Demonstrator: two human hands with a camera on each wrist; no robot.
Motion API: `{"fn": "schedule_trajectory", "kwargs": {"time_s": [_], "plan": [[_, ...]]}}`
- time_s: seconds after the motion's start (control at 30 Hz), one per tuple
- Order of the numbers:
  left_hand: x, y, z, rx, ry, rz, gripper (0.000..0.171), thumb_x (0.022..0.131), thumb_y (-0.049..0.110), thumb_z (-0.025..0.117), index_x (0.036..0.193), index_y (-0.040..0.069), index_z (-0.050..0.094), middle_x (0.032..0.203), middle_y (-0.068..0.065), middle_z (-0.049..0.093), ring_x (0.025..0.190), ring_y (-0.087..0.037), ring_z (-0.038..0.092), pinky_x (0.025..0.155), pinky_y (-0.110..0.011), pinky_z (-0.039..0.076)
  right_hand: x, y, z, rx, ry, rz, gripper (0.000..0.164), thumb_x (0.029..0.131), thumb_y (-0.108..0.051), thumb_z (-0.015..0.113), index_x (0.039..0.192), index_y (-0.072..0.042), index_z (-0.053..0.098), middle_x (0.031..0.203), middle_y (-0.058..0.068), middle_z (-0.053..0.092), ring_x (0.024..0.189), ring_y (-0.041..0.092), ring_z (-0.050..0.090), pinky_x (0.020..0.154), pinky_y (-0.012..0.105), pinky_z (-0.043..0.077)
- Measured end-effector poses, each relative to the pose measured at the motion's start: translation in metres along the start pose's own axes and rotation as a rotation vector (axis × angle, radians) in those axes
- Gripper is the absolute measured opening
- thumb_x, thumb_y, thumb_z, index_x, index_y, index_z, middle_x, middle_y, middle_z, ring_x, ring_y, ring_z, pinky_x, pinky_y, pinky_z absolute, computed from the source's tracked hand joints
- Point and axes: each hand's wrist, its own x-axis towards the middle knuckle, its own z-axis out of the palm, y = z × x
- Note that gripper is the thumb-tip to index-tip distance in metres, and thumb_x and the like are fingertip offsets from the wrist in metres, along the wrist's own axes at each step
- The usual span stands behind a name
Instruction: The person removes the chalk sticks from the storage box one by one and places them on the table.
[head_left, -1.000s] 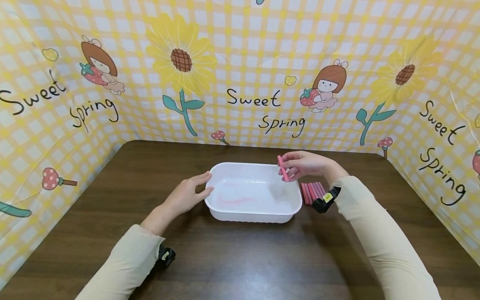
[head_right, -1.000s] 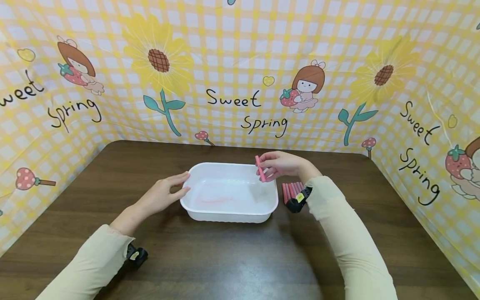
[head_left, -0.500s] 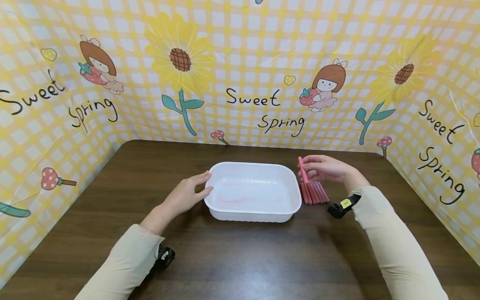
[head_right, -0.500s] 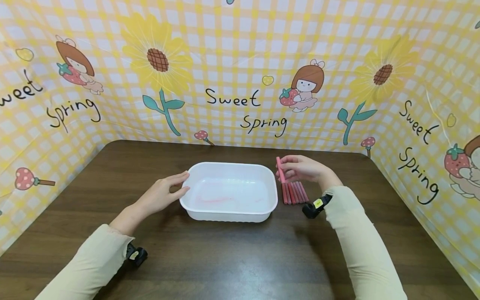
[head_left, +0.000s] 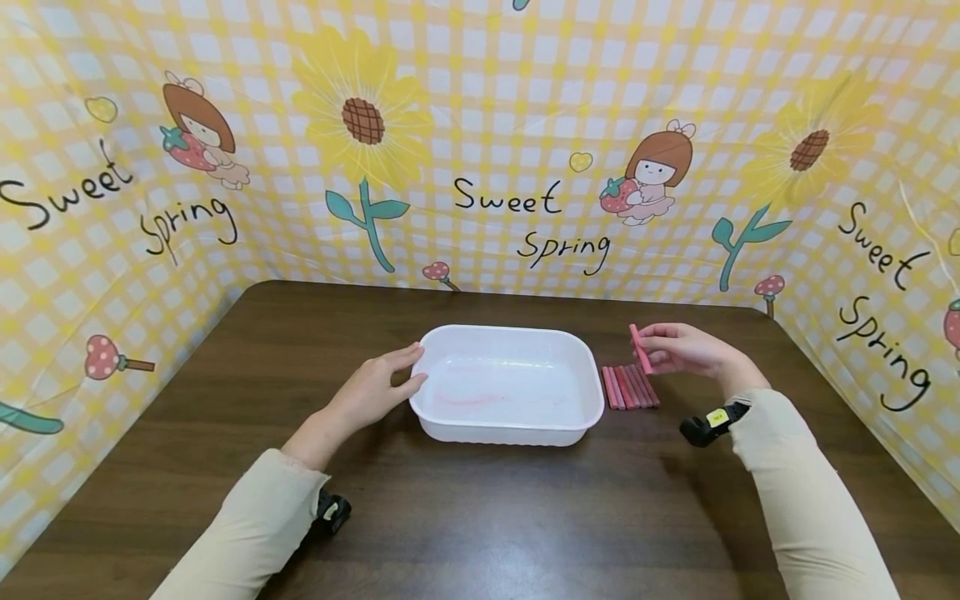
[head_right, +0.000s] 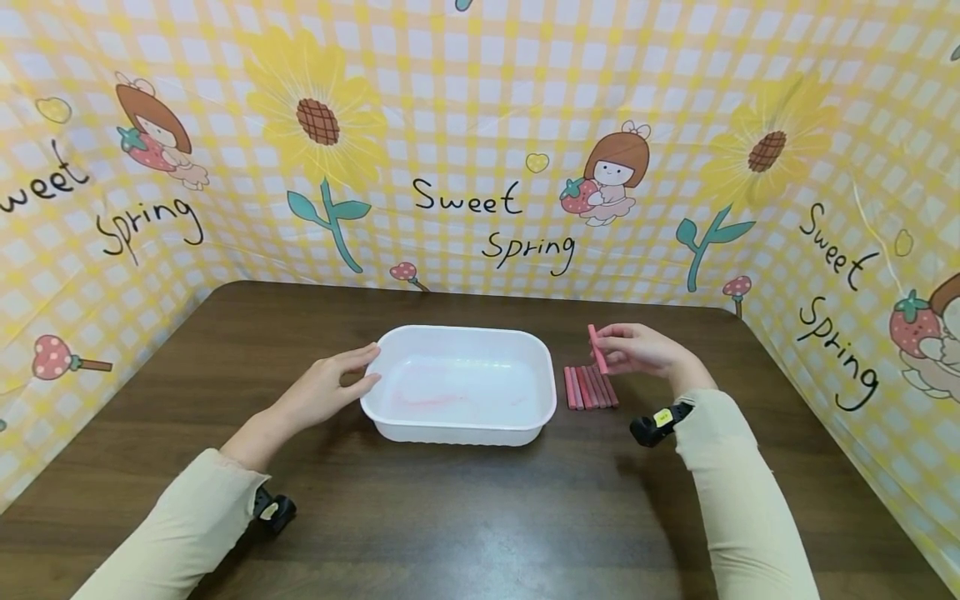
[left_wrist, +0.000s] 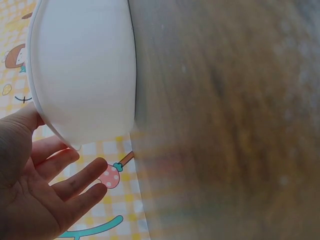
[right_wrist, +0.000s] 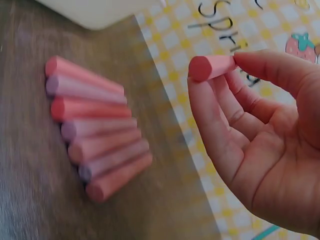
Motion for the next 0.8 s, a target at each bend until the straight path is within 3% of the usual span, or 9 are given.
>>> {"fn": "schedule_trajectory", "kwargs": {"time_s": [0.17,0.33,0.8], "plan": [[0.000,0.000,0.000,-0.002,0.001,-0.007,0.053,0.094,0.028,0.054,0.138,0.001,0.043,0.146,-0.015,0.040,0.135,-0.035,0.038,0.109,-0.051,0.034,-0.006,0.012,-0.008,-0.036,0.042,0.042,0.040,0.099,-0.021,0.044,0.125,0.009,0.037,0.093,-0.006,0.066,0.086,0.008,0.065,0.084,0.030,0.055],[0.000,-0.001,0.001,0.001,0.006,-0.007,0.053,0.094,0.028,0.055,0.138,0.002,0.043,0.146,-0.014,0.040,0.135,-0.034,0.038,0.109,-0.051,0.034,-0.009,0.024,-0.012,-0.083,0.051,0.092,0.047,0.099,-0.021,0.045,0.127,0.014,0.035,0.093,-0.003,0.063,0.082,0.006,0.062,0.084,0.031,0.056],[0.000,0.001,0.000,-0.004,0.002,-0.005,0.053,0.094,0.029,0.054,0.138,0.002,0.043,0.146,-0.014,0.040,0.135,-0.034,0.038,0.109,-0.051,0.034,-0.006,0.041,-0.006,-0.202,0.086,0.189,0.038,0.097,-0.016,0.046,0.121,0.014,0.043,0.086,-0.003,0.058,0.075,0.002,0.059,0.071,0.022,0.057]]}}
